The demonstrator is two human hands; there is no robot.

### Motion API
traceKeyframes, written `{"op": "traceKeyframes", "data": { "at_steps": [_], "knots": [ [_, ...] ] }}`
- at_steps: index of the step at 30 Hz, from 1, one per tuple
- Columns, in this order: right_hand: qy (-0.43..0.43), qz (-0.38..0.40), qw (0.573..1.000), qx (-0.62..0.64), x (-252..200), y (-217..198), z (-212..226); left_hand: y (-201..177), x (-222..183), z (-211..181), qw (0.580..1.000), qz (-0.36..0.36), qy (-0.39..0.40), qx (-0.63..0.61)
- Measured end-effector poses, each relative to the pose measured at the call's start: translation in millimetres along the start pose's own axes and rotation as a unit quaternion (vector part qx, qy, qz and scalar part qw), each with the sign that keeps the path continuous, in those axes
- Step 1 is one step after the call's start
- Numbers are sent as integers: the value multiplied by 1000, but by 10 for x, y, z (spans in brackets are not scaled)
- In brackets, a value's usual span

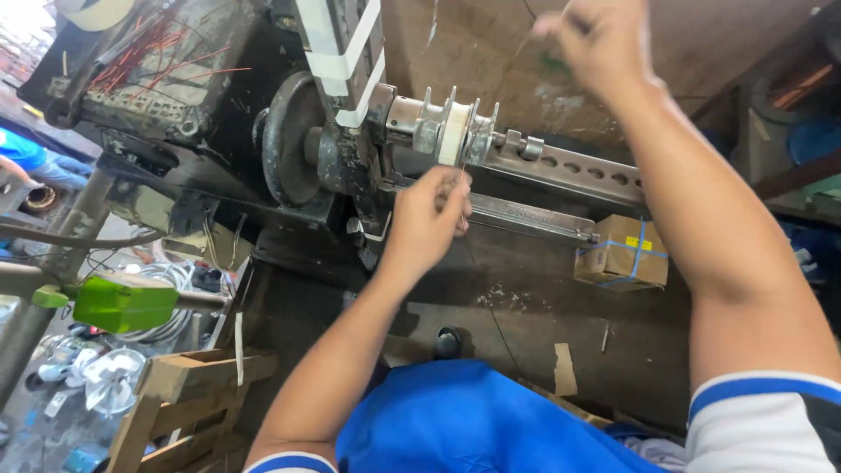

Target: Winding copper wire onto a form using a manual winding machine

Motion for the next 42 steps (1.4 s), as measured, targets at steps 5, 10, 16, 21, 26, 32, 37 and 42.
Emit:
{"op": "traceKeyframes", "data": {
  "at_steps": [5,10,16,21,26,32,37,42],
  "knots": [
    [239,310,919,51,-479,565,-656,128,-84,334,992,-31,8,124],
    [368,388,825,185,-1167,713,-854,228,-191,154,982,-16,47,184],
    [574,300,675,354,-3466,1786,-1123,144,39,232,950,35,112,288],
    [404,462,782,103,-4181,2657,193,135,55,307,927,39,118,353],
    [676,-15,456,578,-3714,2374,853,65,36,231,913,75,121,383],
    [586,48,457,667,-3594,2155,974,-43,38,222,908,119,113,385],
    [630,36,514,581,-3416,2054,1042,-132,37,194,904,167,103,379],
    [679,69,554,477,-3577,2232,678,-209,81,33,892,250,39,375]
  ]
}}
Point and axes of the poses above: each hand's wrist, its own x-axis towards the middle knuckle, its own y-axis out of the palm, z = x × y, the point moved 2 cm from there along x, towards the middle knuckle, and after that the axes turned 5 degrees about y, right-handed, at the moved point
